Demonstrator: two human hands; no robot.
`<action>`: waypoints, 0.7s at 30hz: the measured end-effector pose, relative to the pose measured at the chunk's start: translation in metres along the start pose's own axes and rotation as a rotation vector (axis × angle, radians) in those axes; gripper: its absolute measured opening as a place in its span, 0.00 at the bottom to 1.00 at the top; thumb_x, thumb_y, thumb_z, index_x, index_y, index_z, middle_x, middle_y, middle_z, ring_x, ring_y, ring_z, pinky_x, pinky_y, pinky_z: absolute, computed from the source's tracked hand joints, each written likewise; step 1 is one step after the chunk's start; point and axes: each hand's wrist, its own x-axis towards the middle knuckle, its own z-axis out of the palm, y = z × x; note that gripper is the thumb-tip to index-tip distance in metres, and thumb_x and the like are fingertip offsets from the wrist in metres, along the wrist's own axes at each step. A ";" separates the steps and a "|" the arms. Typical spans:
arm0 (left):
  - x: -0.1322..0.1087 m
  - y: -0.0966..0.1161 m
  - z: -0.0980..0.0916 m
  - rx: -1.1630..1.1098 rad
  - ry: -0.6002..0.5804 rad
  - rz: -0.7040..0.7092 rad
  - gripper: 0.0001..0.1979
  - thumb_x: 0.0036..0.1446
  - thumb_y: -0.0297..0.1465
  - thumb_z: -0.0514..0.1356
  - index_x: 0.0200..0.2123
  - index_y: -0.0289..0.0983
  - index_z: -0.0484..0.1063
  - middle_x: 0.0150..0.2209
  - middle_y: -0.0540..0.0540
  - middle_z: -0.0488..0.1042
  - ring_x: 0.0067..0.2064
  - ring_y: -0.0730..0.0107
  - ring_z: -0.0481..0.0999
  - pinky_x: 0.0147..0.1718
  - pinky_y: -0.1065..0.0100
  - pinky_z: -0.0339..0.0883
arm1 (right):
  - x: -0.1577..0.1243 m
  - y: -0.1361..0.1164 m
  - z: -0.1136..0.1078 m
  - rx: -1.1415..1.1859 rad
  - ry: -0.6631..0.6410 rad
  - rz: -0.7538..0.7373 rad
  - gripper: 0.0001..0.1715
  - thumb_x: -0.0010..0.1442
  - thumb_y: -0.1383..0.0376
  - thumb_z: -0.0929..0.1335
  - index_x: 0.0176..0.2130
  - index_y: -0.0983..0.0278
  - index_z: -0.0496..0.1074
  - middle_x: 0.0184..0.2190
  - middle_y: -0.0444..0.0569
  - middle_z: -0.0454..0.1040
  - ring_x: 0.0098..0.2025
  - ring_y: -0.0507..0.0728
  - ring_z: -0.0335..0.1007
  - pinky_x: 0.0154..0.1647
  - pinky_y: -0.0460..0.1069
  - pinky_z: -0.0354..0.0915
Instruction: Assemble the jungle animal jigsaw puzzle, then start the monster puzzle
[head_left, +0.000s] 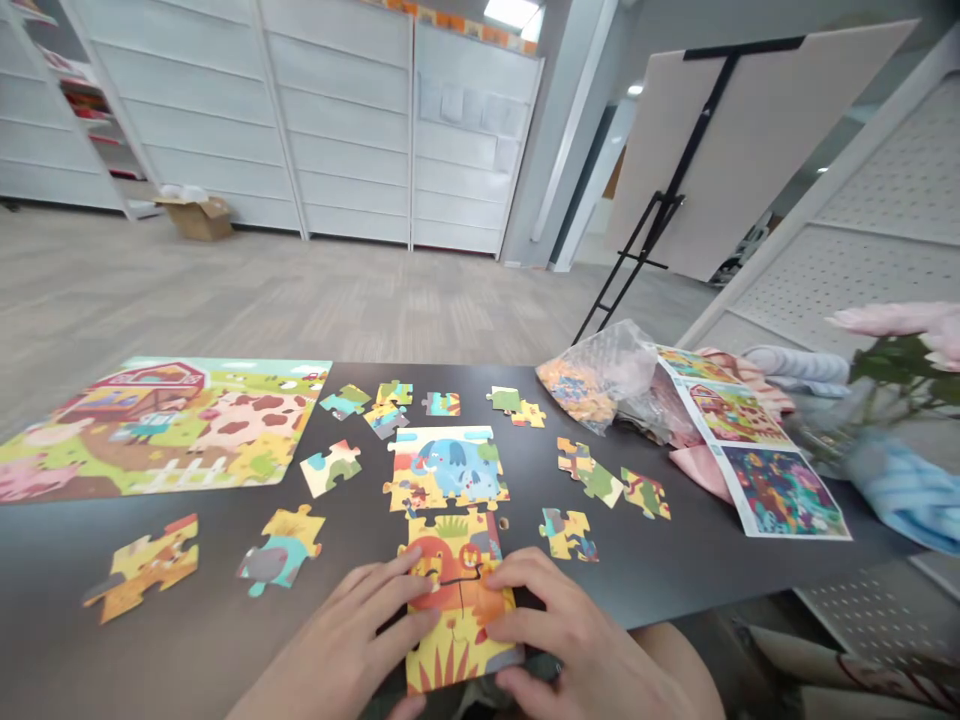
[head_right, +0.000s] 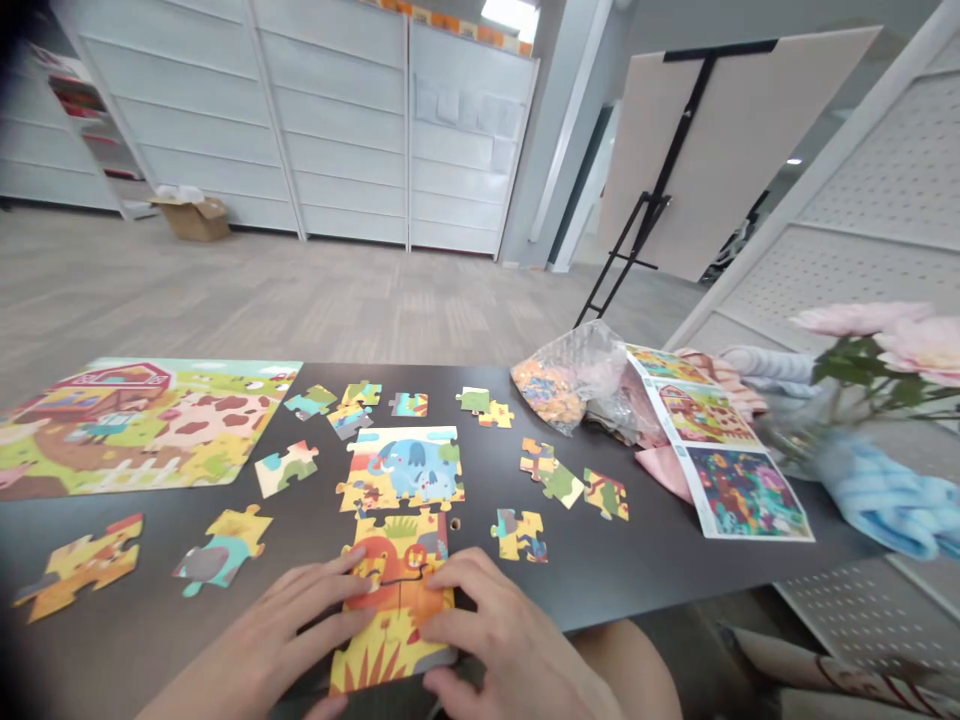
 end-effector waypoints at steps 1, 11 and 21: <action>0.000 0.000 0.000 -0.004 -0.001 -0.005 0.23 0.52 0.27 0.64 0.52 0.42 0.73 0.53 0.46 0.79 0.57 0.56 0.77 0.55 0.62 0.73 | 0.000 0.000 0.000 0.009 0.007 -0.004 0.21 0.50 0.75 0.71 0.44 0.61 0.77 0.52 0.54 0.71 0.55 0.61 0.68 0.56 0.56 0.69; -0.004 0.001 0.002 -0.076 -0.079 -0.116 0.20 0.51 0.26 0.64 0.49 0.43 0.72 0.53 0.45 0.78 0.58 0.57 0.76 0.54 0.66 0.74 | 0.002 -0.002 -0.003 0.063 0.048 0.030 0.19 0.51 0.73 0.71 0.44 0.61 0.77 0.51 0.54 0.72 0.53 0.61 0.69 0.54 0.56 0.69; 0.005 0.005 -0.004 0.053 -0.088 -0.050 0.24 0.48 0.24 0.60 0.50 0.43 0.73 0.52 0.47 0.80 0.57 0.56 0.76 0.52 0.61 0.73 | 0.006 -0.005 -0.003 0.014 0.001 0.037 0.20 0.50 0.75 0.71 0.43 0.62 0.78 0.51 0.54 0.72 0.54 0.61 0.68 0.54 0.55 0.70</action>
